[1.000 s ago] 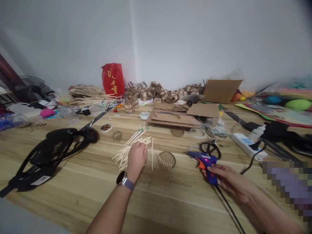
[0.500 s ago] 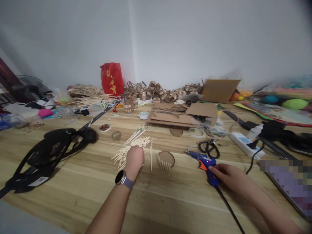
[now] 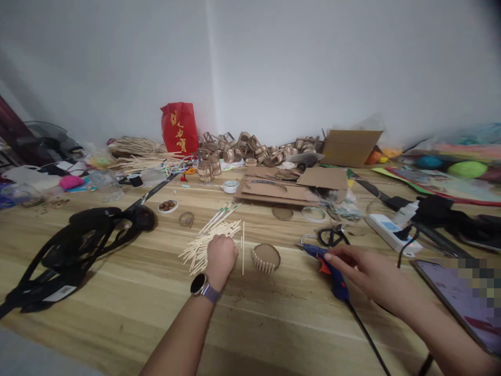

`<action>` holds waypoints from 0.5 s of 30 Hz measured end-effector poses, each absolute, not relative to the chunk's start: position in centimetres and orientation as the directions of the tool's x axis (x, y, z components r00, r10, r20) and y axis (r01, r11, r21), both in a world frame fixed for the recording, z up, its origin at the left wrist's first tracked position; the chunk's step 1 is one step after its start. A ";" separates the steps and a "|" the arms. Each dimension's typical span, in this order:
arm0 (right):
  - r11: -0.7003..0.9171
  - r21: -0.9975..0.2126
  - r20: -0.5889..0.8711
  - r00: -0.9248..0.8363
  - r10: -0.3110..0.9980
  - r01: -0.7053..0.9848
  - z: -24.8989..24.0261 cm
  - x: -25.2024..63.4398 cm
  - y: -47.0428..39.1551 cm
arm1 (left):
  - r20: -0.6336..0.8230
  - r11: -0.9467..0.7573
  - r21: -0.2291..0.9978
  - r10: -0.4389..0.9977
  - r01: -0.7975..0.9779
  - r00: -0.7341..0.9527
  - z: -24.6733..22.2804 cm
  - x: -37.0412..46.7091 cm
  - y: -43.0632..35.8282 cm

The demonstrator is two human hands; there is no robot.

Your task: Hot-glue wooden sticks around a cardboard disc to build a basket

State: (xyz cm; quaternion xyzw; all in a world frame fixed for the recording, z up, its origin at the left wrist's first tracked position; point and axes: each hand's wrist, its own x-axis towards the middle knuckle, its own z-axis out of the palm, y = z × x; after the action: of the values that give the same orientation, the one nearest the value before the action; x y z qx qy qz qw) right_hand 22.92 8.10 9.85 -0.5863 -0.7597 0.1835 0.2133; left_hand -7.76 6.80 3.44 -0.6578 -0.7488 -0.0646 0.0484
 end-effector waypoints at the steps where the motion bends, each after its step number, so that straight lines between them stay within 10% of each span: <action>1: 0.293 -0.529 0.091 -0.289 0.953 0.797 10.3 22.2 8.0 | 0.167 0.131 0.035 0.977 0.991 -0.135 3.5 -7.8 6.8; 7: 0.455 -0.612 0.179 -0.447 0.876 0.647 10.0 16.6 7.9 | 0.374 0.000 0.226 0.923 0.974 -0.087 4.4 -7.1 6.4; 15: 0.272 -0.938 0.122 -0.530 0.839 0.216 8.2 12.6 8.3 | 0.592 -0.381 0.502 0.806 0.776 0.013 4.9 -2.7 4.4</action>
State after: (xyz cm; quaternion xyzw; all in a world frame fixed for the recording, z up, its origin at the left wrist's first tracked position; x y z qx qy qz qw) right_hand 12.61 8.33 8.21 -0.3616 -0.7293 0.4829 0.3228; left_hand -2.73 4.36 4.91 -0.7116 -0.5559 -0.4292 -0.0173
